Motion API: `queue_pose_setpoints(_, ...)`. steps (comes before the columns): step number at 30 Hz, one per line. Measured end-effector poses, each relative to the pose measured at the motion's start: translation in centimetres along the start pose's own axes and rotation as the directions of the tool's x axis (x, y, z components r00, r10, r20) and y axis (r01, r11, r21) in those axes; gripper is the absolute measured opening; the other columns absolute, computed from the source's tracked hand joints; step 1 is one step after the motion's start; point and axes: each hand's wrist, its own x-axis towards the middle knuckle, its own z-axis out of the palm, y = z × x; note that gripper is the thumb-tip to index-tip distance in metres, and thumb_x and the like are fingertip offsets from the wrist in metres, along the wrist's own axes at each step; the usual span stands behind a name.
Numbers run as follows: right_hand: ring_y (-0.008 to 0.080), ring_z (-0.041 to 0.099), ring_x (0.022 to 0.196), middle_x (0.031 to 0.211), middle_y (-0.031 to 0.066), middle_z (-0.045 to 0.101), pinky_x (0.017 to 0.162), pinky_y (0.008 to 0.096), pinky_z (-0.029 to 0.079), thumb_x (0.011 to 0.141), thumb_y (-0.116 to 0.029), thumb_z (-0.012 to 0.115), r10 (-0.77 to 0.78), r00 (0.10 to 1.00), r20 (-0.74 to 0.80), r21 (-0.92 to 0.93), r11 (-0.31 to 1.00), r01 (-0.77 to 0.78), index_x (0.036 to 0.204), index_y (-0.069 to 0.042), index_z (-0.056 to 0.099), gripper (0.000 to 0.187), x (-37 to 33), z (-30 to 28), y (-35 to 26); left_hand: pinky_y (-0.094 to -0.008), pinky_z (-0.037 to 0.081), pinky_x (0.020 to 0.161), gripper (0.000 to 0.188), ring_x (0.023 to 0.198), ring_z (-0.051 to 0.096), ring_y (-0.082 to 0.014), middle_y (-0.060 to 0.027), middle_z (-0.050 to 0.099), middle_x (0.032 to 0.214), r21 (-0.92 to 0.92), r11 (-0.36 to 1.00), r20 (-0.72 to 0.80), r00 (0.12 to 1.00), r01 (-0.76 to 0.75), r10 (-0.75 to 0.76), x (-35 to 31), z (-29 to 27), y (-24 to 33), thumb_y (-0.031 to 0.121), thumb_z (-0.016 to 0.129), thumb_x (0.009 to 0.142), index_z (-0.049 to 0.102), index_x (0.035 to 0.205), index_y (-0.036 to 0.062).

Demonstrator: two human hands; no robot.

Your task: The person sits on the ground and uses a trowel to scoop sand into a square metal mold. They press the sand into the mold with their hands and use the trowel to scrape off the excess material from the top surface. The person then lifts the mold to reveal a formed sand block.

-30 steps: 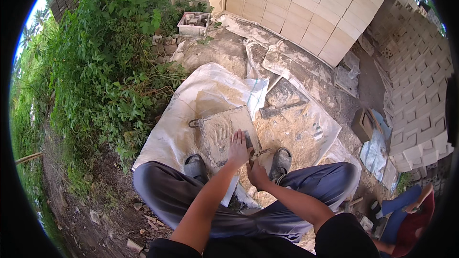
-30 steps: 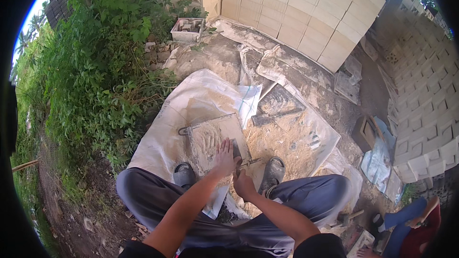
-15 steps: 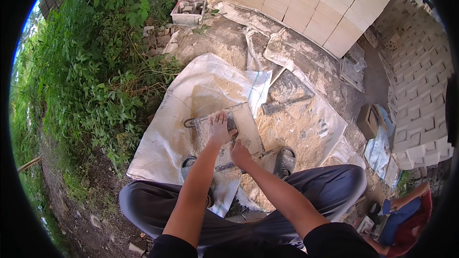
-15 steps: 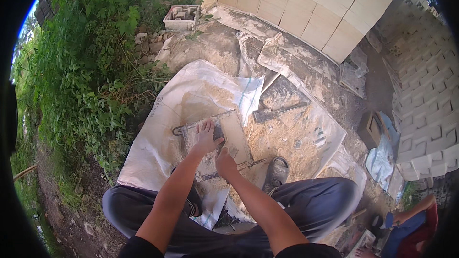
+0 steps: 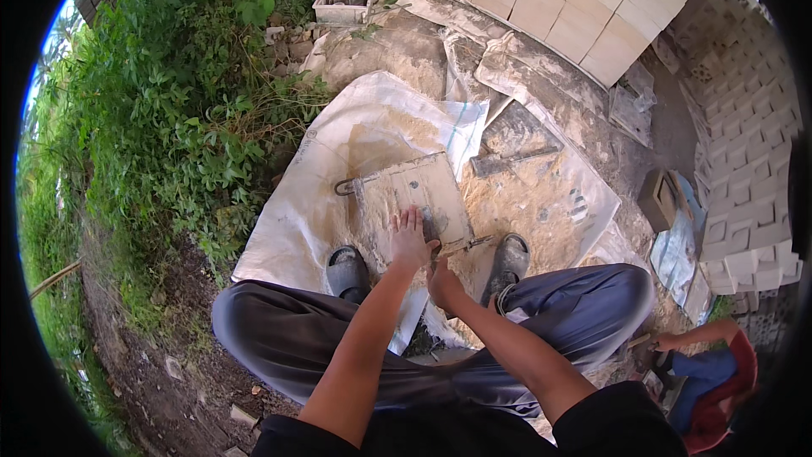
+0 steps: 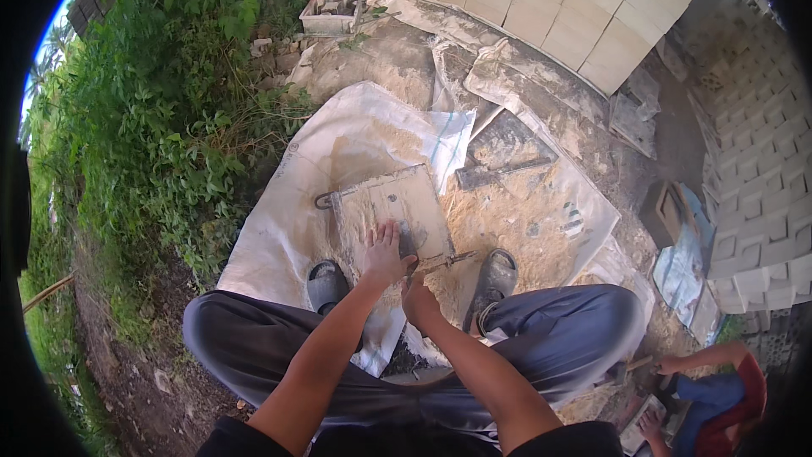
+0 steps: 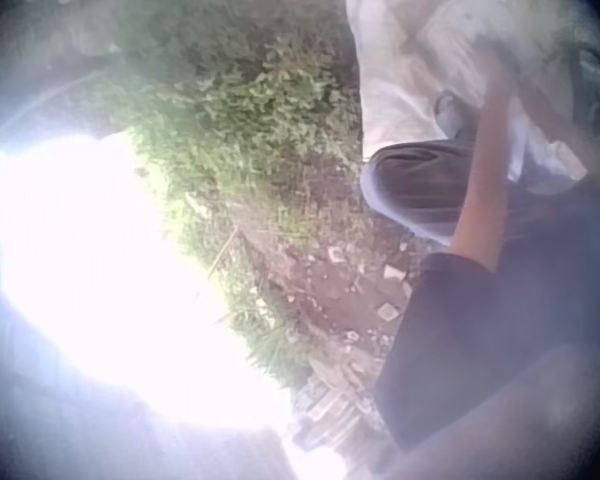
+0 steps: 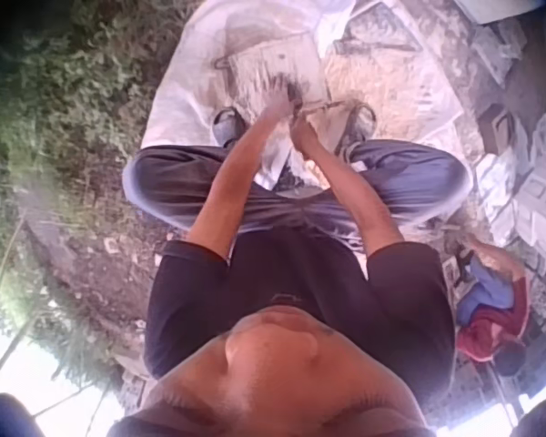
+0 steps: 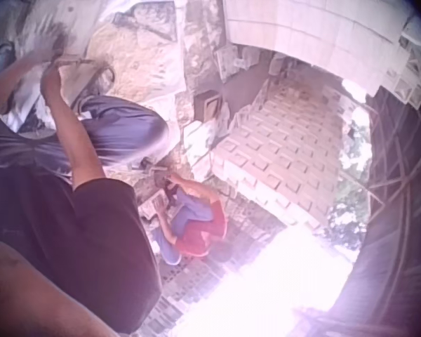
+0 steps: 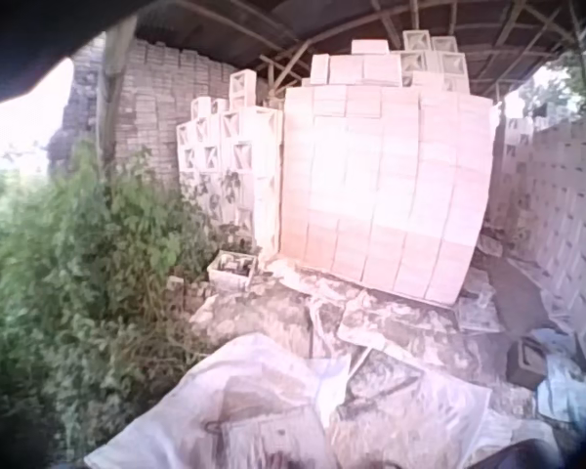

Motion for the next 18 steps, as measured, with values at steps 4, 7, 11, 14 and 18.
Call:
queue_pose_setpoints(4,0.0475,0.061,0.079,0.084,0.0343,0.06,0.071,0.0511,0.049,0.094,-0.033,0.042,-0.017,0.999,0.032,-0.003,1.0,0.017,0.11,0.009,0.035,0.045,-1.4,-0.1,1.3,-0.0437,0.004,0.114,0.089,0.14,0.013,-0.0248,-0.0124,0.013,0.152,-0.018,1.0,0.04,0.999,-0.013,0.014,-1.6,0.2,0.7,0.061,0.043,0.084,0.013,0.144,0.0019)
queue_pose_setpoints(7,0.0477,0.061,0.08,0.084,0.034,0.06,0.071,0.0514,0.049,0.093,-0.033,0.043,-0.011,0.999,0.041,-0.018,1.0,0.012,0.106,0.008,0.036,0.043,-2.2,-0.5,1.5,-0.044,0.005,0.113,0.09,0.14,0.015,-0.026,-0.0134,0.014,0.151,-0.006,1.0,0.067,0.998,-0.02,0.02,-2.1,0.0,1.1,0.061,0.042,0.084,0.013,0.144,0.0013)
queue_pose_setpoints(11,0.0478,0.06,0.08,0.084,0.0338,0.06,0.071,0.052,0.049,0.093,-0.033,0.044,-0.012,1.0,0.028,-0.027,1.0,0.012,0.102,0.008,0.038,0.042,-3.7,-0.2,2.5,-0.0434,0.005,0.114,0.09,0.14,0.015,-0.0252,-0.0126,0.014,0.151,-0.014,1.0,0.068,0.997,-0.023,0.023,-3.9,0.4,1.9,0.061,0.045,0.083,0.015,0.144,0.0022)
queue_pose_setpoints(14,0.047,0.06,0.083,0.086,0.034,0.059,0.074,0.0516,0.048,0.093,-0.034,0.044,0.007,0.998,0.062,-0.034,0.999,-0.005,0.104,0.008,0.038,0.044,-5.4,-0.7,2.3,-0.0436,0.006,0.114,0.091,0.14,0.015,-0.0256,-0.0127,0.014,0.151,-0.021,1.0,0.105,0.994,-0.015,0.017,-4.9,0.9,2.3,0.062,0.045,0.083,0.015,0.144,0.0026)
queue_pose_setpoints(18,0.0459,0.06,0.089,0.092,0.0356,0.059,0.079,0.0504,0.047,0.093,-0.034,0.043,0.04,0.993,0.113,-0.01,0.999,-0.039,0.107,0.011,0.04,0.047,-7.5,-1.8,2.0,-0.0452,0.008,0.113,0.093,0.14,0.013,-0.0287,-0.0168,0.013,0.151,-0.073,0.996,0.161,0.986,-0.042,0.053,-6.4,1.6,2.7,0.064,0.043,0.083,0.013,0.144,0.0003)
